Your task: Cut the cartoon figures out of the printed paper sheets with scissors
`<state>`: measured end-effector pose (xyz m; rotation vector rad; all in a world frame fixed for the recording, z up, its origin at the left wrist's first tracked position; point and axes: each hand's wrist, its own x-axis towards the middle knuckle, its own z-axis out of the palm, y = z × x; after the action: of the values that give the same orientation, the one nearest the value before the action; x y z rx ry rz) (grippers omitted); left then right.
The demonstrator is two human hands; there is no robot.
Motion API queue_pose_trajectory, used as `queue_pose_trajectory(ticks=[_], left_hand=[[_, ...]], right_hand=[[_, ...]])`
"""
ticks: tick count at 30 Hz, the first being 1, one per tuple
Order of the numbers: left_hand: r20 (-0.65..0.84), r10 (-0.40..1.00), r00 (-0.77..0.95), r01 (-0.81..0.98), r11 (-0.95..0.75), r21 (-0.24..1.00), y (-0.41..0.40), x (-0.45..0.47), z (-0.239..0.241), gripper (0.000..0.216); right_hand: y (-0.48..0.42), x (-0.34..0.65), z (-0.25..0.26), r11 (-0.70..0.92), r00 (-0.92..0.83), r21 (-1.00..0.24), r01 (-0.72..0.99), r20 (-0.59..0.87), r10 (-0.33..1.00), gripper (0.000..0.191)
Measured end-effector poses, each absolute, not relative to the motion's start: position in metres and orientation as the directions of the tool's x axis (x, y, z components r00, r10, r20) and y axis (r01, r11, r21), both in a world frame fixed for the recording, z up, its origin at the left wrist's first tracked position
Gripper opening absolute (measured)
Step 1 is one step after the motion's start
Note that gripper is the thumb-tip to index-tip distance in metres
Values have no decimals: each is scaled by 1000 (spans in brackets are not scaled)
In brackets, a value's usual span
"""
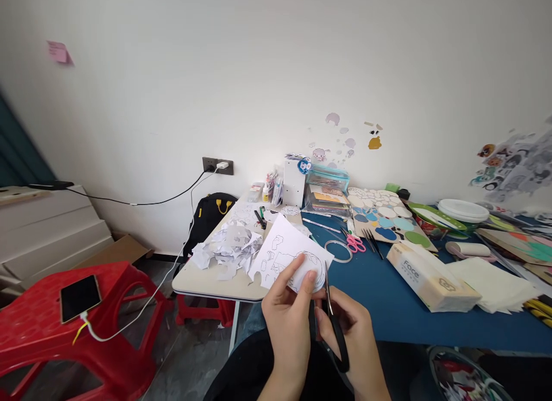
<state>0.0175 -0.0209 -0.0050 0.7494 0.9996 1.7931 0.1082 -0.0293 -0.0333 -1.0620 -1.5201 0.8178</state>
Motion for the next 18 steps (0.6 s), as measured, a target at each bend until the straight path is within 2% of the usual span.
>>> queue_pose_trajectory(ticks=[5, 10, 15, 18], left_hand=[[134, 939, -318, -378, -255, 890, -22, 11, -3, 34], [222, 915, -337, -295, -327, 898, -23, 7, -2, 26], [311, 891, -332, -210, -391, 896, -25, 4, -1, 23], [364, 880, -306, -151, -422, 894, -26, 0, 0, 23]], right_hand=[[-31, 110, -30, 369, -55, -912, 179, 365, 929, 16], [-32, 111, -30, 410, -62, -893, 183, 406, 912, 6], [-33, 113, -29, 393, -53, -897, 201, 390, 919, 12], [-32, 116, -26, 411, -82, -898, 155, 403, 912, 11]])
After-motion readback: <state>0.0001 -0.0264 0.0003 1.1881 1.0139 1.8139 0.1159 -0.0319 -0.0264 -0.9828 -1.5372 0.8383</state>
